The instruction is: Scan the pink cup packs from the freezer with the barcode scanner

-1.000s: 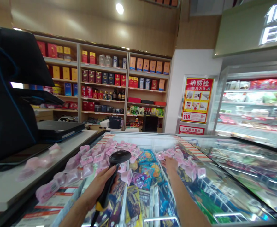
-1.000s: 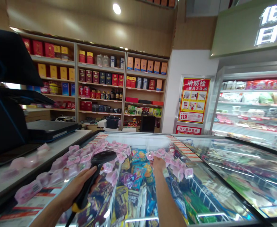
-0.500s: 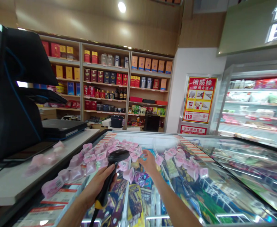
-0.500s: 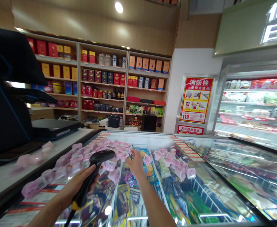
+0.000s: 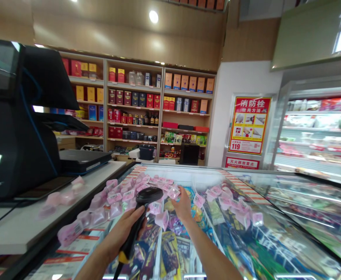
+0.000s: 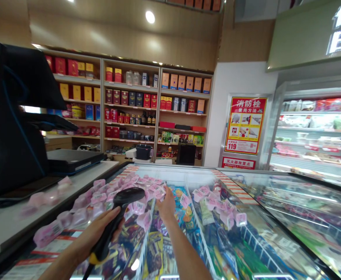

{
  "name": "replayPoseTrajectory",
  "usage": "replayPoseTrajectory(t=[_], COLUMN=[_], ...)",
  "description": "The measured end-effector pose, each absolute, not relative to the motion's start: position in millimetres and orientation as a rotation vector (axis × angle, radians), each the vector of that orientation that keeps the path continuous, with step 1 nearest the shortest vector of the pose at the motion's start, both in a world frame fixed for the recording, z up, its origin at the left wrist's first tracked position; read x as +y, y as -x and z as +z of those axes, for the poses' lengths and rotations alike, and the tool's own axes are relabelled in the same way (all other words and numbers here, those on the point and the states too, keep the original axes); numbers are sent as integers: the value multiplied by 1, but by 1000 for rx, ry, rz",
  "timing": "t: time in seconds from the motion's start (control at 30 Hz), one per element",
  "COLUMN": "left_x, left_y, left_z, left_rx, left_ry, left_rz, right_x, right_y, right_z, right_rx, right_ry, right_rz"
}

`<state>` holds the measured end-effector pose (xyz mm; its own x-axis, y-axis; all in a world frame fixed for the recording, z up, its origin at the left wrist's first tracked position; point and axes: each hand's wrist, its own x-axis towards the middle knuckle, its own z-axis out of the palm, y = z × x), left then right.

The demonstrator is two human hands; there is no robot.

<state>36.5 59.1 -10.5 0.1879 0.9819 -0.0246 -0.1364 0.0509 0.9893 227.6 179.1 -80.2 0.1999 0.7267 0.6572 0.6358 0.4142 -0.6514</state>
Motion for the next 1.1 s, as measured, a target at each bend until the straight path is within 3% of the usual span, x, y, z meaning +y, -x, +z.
replayPoseTrajectory(t=[0.9,1.1], left_x=[49,45], left_y=[-41,-42], left_z=[1,5], left_rx=[937,949], left_ry=[-1244,-1178], left_rz=[1083,1162], right_x=[180,167], right_y=[-247,-260], right_z=[-83,-75], right_rx=[-1498,-1576], right_ry=[1325,1603], right_rz=[-66,-335])
